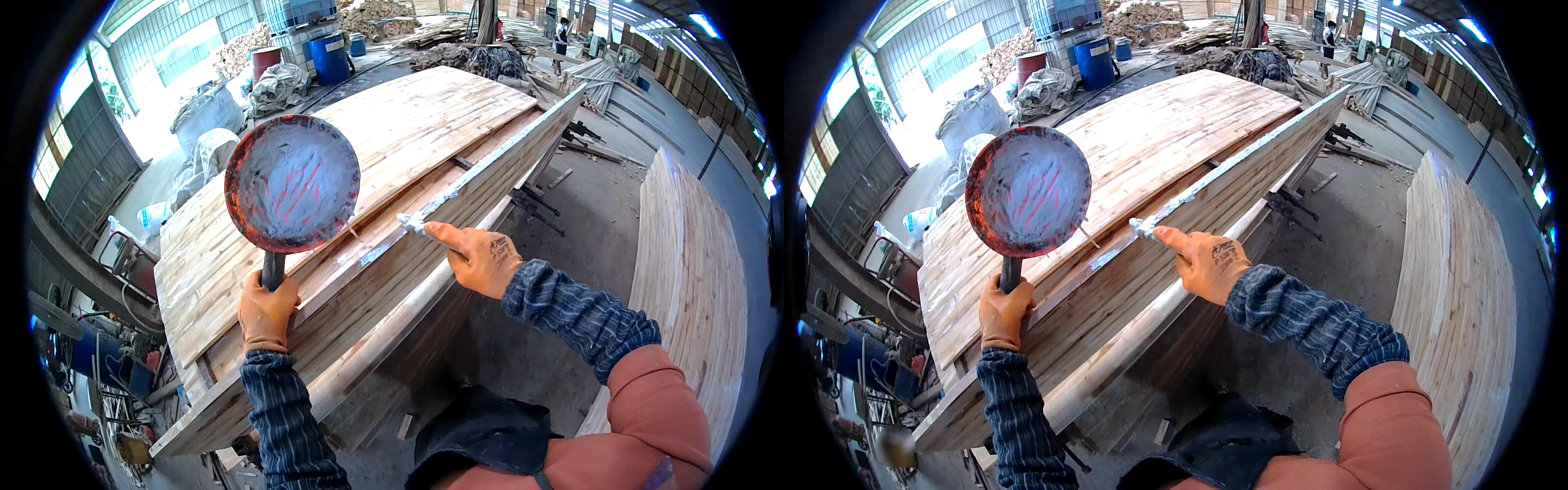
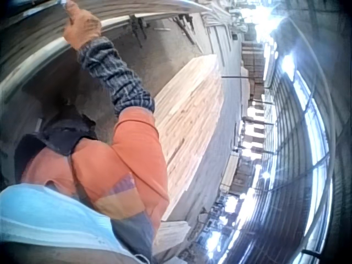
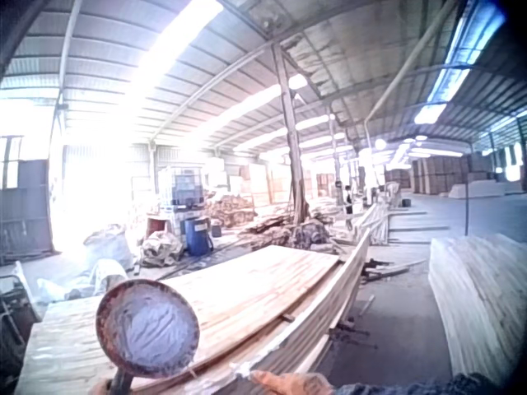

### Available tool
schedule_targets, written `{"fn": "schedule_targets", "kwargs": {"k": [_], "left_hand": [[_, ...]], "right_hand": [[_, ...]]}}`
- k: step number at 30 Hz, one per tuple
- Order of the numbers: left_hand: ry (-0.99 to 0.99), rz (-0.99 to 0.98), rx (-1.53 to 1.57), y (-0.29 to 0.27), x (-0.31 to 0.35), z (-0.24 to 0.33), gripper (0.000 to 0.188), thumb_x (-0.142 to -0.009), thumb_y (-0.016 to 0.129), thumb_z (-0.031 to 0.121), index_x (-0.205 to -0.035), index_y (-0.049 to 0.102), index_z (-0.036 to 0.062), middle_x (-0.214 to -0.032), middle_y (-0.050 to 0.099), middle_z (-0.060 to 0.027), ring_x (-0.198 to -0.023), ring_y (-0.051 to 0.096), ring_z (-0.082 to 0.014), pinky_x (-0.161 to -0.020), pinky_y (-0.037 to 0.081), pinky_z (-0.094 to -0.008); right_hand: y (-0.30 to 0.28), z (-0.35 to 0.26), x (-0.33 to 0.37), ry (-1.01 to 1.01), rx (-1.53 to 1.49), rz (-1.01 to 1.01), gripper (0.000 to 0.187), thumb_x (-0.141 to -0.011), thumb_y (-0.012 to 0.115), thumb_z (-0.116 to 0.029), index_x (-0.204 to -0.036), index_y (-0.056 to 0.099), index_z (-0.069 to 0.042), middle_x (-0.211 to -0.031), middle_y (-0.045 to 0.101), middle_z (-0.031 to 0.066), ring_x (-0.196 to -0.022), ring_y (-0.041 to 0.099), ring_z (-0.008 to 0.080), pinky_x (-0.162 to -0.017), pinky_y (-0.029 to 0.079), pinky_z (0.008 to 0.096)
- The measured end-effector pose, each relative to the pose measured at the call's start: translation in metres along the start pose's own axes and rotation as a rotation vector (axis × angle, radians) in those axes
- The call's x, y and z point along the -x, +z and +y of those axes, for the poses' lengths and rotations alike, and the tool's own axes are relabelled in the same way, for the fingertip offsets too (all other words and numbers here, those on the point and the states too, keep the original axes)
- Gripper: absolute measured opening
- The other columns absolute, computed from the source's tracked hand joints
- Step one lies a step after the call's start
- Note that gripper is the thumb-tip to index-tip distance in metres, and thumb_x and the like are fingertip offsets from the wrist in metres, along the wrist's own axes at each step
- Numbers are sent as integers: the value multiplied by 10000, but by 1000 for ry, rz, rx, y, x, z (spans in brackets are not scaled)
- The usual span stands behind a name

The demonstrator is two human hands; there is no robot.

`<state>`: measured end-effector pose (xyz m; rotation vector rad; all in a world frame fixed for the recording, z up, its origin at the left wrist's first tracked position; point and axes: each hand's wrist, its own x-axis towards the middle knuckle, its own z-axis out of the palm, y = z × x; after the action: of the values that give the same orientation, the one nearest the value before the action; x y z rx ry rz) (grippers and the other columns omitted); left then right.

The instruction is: The person applies a white substance from a pot to the edges of curved wood panels using a small brush, then fits the panels together and secures them using a metal clamp tightened with a wrench.

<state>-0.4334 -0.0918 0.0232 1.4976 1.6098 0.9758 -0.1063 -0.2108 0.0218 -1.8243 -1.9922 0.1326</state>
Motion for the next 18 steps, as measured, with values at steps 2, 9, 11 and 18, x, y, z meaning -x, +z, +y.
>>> {"fn": "schedule_targets", "kwargs": {"k": [2,9,11,18], "left_hand": [[19,-5,49,0,-1,-5,305,-791,686,220,-1012,658,12,-720,683,-66,-599,646,-144,-571,507,-278],[2,-31,163,3,3,8,223,-792,688,139,-951,597,13,-731,609,-48,-598,575,-131,-540,464,-276],[7,-28,185,-2,2,4,219,-793,686,138,-946,594,11,-735,608,-50,-599,575,-132,-536,465,-278],[-8,-29,204,4,2,6,218,-794,684,143,-943,603,6,-720,622,-60,-586,588,-140,-524,476,-279]], "right_hand": [[-1,-17,5,10,113,-88,542,-963,575,-131,-1493,461,-126,-883,682,173,-768,706,299,-689,605,412],[16,-56,7,-73,305,-175,605,-954,580,-112,-1532,415,-180,-923,654,158,-748,698,260,-623,598,381],[7,-48,0,-83,300,-173,610,-957,582,-104,-1533,417,-217,-911,644,144,-756,696,253,-630,595,377],[-13,57,-6,125,477,28,526,-977,585,-116,-1472,504,-276,-893,631,137,-736,679,254,-618,584,385]]}}
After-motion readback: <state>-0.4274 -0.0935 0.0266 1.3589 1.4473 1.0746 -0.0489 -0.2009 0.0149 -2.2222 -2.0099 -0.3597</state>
